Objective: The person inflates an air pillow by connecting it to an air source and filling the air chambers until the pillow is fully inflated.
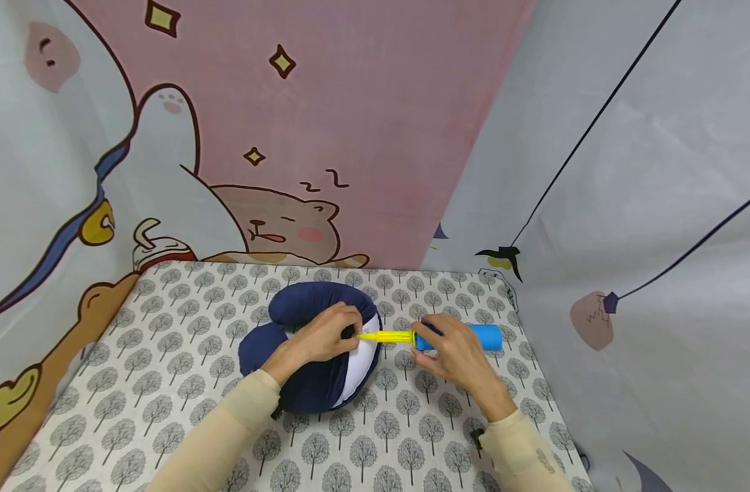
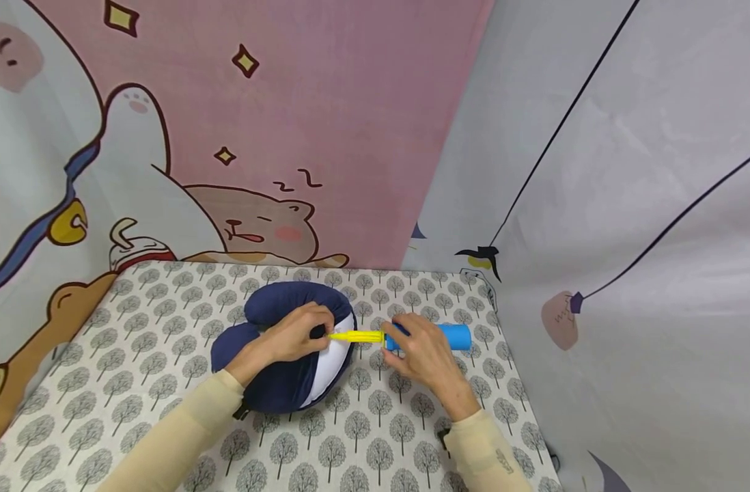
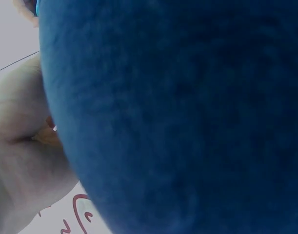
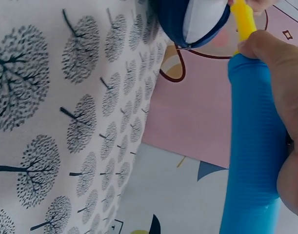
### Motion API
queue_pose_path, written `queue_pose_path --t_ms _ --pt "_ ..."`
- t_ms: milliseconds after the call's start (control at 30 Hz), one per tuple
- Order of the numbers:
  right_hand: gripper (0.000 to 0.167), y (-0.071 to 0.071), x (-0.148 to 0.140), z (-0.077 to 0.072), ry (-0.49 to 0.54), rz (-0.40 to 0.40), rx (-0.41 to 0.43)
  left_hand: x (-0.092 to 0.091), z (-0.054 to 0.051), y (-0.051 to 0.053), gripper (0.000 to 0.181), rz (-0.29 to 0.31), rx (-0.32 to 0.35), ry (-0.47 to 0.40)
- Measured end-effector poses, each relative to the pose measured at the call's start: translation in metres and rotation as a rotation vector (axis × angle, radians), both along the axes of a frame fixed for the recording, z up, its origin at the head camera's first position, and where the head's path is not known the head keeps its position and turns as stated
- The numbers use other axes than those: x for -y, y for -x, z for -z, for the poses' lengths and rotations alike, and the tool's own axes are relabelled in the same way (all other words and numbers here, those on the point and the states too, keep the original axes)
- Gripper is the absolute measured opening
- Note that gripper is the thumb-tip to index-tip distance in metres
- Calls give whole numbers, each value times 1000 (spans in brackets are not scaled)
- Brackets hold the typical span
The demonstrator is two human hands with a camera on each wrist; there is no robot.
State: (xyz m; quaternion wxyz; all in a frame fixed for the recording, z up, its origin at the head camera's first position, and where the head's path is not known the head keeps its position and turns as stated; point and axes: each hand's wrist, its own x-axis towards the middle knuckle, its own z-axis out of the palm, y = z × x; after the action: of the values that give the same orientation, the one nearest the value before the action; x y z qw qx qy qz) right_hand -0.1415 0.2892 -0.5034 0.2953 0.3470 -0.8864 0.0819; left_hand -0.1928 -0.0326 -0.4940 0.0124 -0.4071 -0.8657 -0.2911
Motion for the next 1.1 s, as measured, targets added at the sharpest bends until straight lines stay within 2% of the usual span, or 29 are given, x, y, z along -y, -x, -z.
queue_pose_path --t_ms 100,200,267,433,533,600,667,767,967,1100 --pt "43 0 1 2 9 6 -3 1 0 0 12 -1 -1 -7" --pt "41 -1 2 2 48 27 68 1 2 -1 9 -11 -36 0" --pt "39 -3 3 2 90 39 155 0 3 -2 7 -24 -69 5" --pt "30 -4 2 2 195 35 440 0 6 -3 8 -42 -121 -6" --pt "24 -3 -4 4 256 35 573 2 7 -3 8 -48 -115 -48" --pt "26 -3 -12 5 292 61 612 5 7 -3 8 -57 -92 -92" --pt "29 -2 -20 5 317 102 621 7 6 -4 7 -73 -61 -134" --pt "34 2 -33 10 332 182 586 9 6 -5 6 -94 -34 -165" --pt "43 15 -58 28 352 312 481 8 9 -8 6 -131 -41 -168" --pt "42 27 -74 40 363 385 453 6 11 -9 7 -145 -34 -169"
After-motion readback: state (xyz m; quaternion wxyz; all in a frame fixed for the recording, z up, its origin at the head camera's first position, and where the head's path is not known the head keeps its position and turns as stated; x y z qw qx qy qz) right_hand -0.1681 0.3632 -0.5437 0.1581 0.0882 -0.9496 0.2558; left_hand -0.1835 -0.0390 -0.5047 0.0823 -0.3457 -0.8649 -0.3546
